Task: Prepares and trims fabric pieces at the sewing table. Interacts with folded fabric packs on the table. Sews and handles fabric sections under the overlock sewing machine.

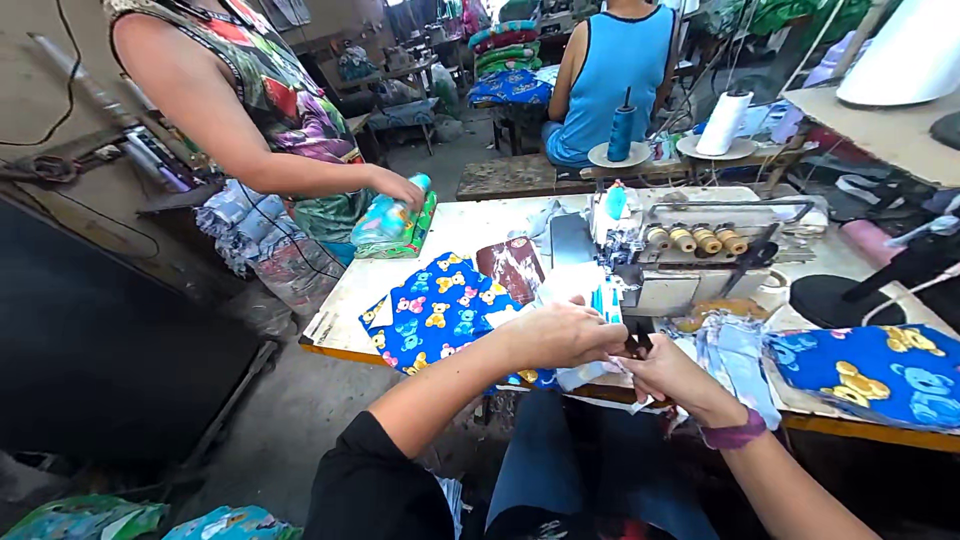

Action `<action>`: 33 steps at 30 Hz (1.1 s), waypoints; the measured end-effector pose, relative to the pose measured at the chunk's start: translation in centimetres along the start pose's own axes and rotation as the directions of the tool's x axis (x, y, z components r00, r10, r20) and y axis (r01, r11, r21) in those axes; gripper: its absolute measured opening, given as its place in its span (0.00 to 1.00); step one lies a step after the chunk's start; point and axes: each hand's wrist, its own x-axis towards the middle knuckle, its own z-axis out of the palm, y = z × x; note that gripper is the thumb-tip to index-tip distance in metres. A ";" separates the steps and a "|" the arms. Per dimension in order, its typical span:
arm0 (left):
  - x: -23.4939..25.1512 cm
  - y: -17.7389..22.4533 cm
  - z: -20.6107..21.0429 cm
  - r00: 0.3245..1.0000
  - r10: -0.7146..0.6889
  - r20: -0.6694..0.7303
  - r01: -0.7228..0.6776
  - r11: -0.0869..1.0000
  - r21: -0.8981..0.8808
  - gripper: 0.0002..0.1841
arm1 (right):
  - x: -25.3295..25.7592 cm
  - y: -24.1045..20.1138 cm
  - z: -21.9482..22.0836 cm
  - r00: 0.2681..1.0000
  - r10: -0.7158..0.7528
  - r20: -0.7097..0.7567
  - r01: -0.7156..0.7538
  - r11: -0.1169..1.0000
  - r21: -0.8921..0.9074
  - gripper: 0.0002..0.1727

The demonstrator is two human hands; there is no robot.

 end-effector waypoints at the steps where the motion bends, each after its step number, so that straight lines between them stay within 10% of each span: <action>1: 0.0 0.0 0.0 1.000 0.006 -0.001 -0.006 0.999 -0.033 0.06 | 0.0 0.1 -0.1 1.000 -0.002 -0.008 0.002 1.000 -0.001 0.11; 33: 0.8 -0.2 -0.8 0.952 -0.177 0.249 0.195 0.979 -0.051 0.11 | -0.9 -0.2 -0.8 0.999 -0.033 0.040 0.039 0.983 -0.180 0.05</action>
